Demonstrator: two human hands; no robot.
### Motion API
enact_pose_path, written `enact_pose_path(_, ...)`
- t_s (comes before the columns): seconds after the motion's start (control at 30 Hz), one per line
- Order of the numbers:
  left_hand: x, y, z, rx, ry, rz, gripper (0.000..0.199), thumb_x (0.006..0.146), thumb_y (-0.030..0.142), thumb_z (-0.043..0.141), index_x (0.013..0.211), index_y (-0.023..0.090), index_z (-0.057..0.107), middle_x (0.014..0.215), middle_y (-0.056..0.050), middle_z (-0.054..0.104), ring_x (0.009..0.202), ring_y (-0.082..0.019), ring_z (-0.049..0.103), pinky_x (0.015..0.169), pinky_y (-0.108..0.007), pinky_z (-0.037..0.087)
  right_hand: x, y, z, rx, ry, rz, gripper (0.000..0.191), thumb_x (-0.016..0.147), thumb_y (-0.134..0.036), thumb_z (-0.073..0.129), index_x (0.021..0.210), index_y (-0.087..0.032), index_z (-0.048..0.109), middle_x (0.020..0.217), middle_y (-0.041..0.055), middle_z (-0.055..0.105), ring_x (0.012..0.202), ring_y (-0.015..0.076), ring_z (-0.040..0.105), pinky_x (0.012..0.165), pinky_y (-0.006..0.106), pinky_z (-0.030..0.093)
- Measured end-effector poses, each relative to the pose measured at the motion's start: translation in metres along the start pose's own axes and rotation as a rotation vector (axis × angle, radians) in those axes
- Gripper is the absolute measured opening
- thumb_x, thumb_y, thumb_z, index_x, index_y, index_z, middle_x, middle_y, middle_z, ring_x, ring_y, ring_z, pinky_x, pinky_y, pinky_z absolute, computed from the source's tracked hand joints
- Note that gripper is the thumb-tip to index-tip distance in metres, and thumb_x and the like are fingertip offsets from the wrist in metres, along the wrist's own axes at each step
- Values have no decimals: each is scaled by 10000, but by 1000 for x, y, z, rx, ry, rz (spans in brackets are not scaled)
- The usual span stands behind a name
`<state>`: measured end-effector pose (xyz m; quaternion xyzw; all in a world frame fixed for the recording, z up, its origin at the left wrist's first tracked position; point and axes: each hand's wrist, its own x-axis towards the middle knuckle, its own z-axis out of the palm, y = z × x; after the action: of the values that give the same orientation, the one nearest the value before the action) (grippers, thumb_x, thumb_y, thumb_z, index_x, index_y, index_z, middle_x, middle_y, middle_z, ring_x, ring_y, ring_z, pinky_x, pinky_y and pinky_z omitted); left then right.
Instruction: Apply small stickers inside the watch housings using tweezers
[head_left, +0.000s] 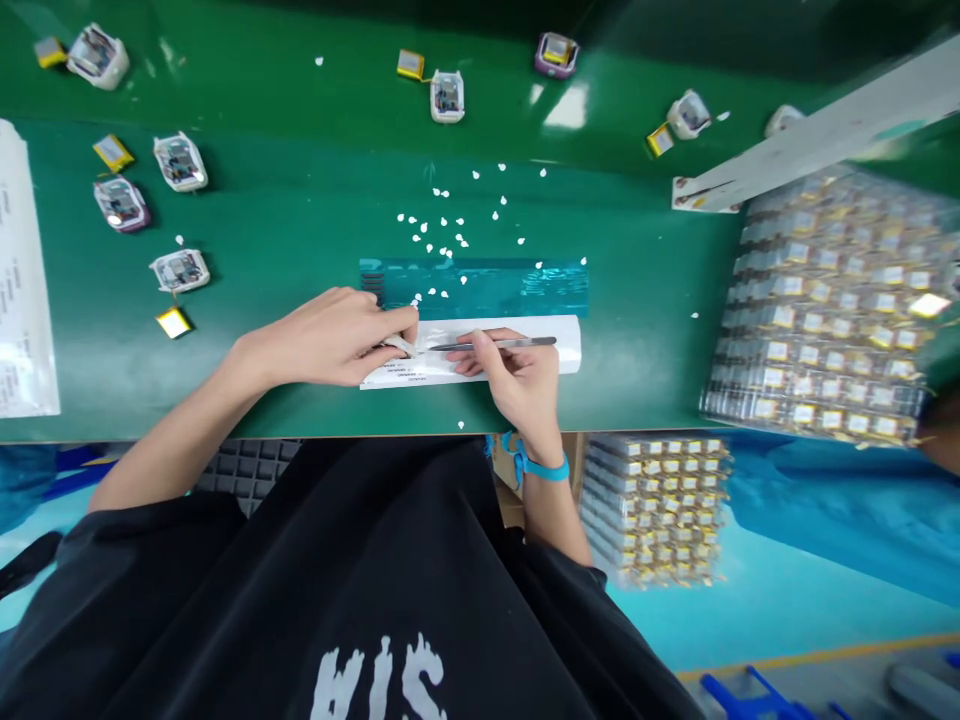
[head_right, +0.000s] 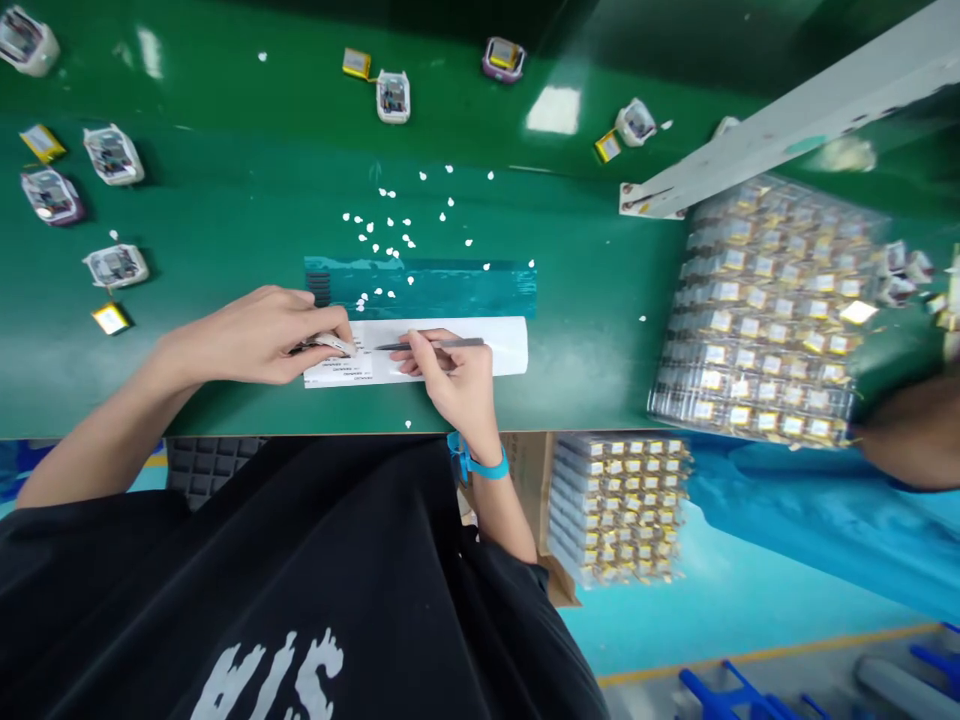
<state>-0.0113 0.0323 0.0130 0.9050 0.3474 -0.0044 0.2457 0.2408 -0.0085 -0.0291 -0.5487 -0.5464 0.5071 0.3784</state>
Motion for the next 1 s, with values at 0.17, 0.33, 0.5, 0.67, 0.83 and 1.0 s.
enact_pose_path(0.17, 1, 1, 0, -7, -26, -5, 297, 1008, 241, 471, 1186, 215, 708, 706, -26, 646, 714, -234, 576, 647, -312, 334, 3, -1, 3, -24, -31, 4, 475, 968, -520, 669, 600, -226, 727, 774, 67, 815, 949, 238, 815, 612, 285, 602)
enact_pose_path(0.33, 0, 1, -1, -4, -36, -17, 308, 1000, 231, 494, 1202, 216, 725, 631, -23, 585, 747, -253, 567, 665, -308, 352, 4, -4, 0, 3, -118, -3, 446, 975, -509, 670, 645, -222, 759, 895, 65, 840, 845, 196, 808, 624, 280, 586)
enact_pose_path(0.5, 1, 1, 1, -113, 45, -19, 293, 980, 244, 525, 1121, 240, 783, 655, -20, 650, 729, -219, 599, 662, -296, 396, 6, -2, -9, 148, -74, 24, 354, 960, -528, 697, 817, -229, 823, 792, 34, 829, 646, 142, 750, 594, 264, 582)
enact_pose_path(0.67, 2, 14, -1, -622, 341, -214, 246, 957, 323, 620, 1074, 203, 801, 845, -30, 795, 579, -129, 669, 608, -261, 515, 2, -13, -1, 218, 148, -60, 364, 932, -580, 717, 870, -233, 807, 785, 21, 822, 611, 151, 751, 590, 284, 632)
enact_pose_path(0.83, 2, 23, -1, -1007, 269, -200, 404, 915, 284, 686, 1300, 167, 718, 907, -61, 826, 791, -200, 813, 765, -299, 648, -3, -35, 19, 184, 179, -124, 375, 974, -605, 642, 914, -260, 775, 858, 23, 830, 671, 178, 788, 636, 326, 680)
enact_pose_path(1.0, 2, 22, 4, -1091, 280, -191, 468, 914, 320, 752, 1348, 152, 699, 960, -93, 840, 897, -238, 829, 803, -323, 682, 0, -41, 27, 105, 171, -138, 434, 988, -644, 586, 887, -253, 744, 830, 29, 819, 688, 198, 798, 619, 336, 687)
